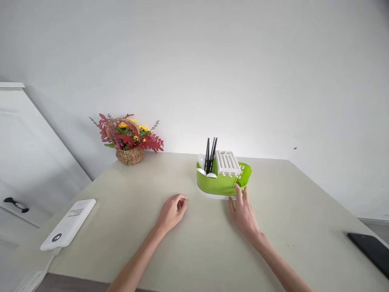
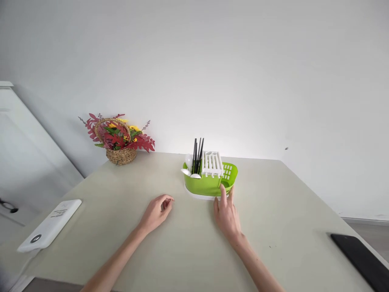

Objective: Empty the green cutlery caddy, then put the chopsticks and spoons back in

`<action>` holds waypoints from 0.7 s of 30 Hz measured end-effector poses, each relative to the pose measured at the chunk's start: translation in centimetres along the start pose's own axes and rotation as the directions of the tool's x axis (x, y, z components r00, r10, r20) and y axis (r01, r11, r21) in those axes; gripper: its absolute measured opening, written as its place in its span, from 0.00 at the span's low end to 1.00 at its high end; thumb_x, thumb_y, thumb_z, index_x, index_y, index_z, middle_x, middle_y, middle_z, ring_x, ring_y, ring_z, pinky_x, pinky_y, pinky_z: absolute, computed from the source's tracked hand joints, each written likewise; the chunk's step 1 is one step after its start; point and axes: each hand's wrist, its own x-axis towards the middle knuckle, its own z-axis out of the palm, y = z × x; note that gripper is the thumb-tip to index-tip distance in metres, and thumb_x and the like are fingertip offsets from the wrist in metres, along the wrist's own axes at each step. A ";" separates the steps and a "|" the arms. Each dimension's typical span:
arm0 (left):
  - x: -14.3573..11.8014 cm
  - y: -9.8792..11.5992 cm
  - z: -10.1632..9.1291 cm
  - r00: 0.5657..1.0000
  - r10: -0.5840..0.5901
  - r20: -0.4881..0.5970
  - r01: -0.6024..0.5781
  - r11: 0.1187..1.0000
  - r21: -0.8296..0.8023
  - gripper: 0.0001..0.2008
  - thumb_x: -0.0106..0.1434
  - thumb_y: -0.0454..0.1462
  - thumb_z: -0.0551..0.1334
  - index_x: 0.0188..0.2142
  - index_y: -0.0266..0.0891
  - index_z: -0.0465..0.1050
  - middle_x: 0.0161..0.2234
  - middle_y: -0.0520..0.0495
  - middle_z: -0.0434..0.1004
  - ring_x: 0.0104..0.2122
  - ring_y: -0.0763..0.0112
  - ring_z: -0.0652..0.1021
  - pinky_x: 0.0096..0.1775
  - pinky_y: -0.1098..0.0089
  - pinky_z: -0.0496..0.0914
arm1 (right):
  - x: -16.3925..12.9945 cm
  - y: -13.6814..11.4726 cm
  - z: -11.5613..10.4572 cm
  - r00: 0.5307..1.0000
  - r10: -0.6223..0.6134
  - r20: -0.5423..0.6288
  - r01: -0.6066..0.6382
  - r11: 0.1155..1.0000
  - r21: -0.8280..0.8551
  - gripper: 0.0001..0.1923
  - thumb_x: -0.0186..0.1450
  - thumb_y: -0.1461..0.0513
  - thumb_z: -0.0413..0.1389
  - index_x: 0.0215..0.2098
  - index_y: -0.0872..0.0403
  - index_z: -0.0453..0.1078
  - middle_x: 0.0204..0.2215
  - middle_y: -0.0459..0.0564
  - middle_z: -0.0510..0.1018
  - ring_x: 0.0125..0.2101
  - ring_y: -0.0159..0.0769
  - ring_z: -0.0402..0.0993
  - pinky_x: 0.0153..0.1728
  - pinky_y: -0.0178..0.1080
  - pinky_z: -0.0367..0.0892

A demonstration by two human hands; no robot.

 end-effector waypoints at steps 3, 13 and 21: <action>0.2 -0.9 0.0 0.986 -0.111 -0.123 0.102 0.992 -0.080 0.12 0.69 0.44 0.57 0.40 0.43 0.76 0.31 0.49 0.80 0.30 0.66 0.78 0.38 0.66 0.73 | -1.6 -2.3 0.5 1.000 -0.012 0.020 0.012 1.000 -0.003 0.31 0.76 0.55 0.39 0.75 0.51 0.48 0.74 0.73 0.45 0.41 0.53 0.84 0.35 0.53 0.77; 6.1 1.4 -5.9 0.903 -0.314 -0.292 0.177 0.893 -0.413 0.26 0.70 0.58 0.53 0.48 0.40 0.74 0.52 0.38 0.81 0.53 0.57 0.79 0.54 0.60 0.70 | -5.1 -4.4 1.4 0.999 -0.037 -0.018 0.040 0.982 0.184 0.36 0.75 0.50 0.45 0.77 0.43 0.38 0.77 0.64 0.35 0.65 0.64 0.65 0.45 0.58 0.77; 14.4 8.9 -7.5 0.961 -0.277 0.000 0.275 0.956 -0.106 0.36 0.51 0.65 0.69 0.46 0.42 0.73 0.42 0.41 0.86 0.47 0.53 0.82 0.46 0.66 0.71 | -7.4 -4.9 0.2 0.999 -0.042 -0.029 0.048 0.968 0.248 0.35 0.74 0.52 0.48 0.76 0.43 0.42 0.77 0.62 0.29 0.69 0.66 0.57 0.46 0.60 0.77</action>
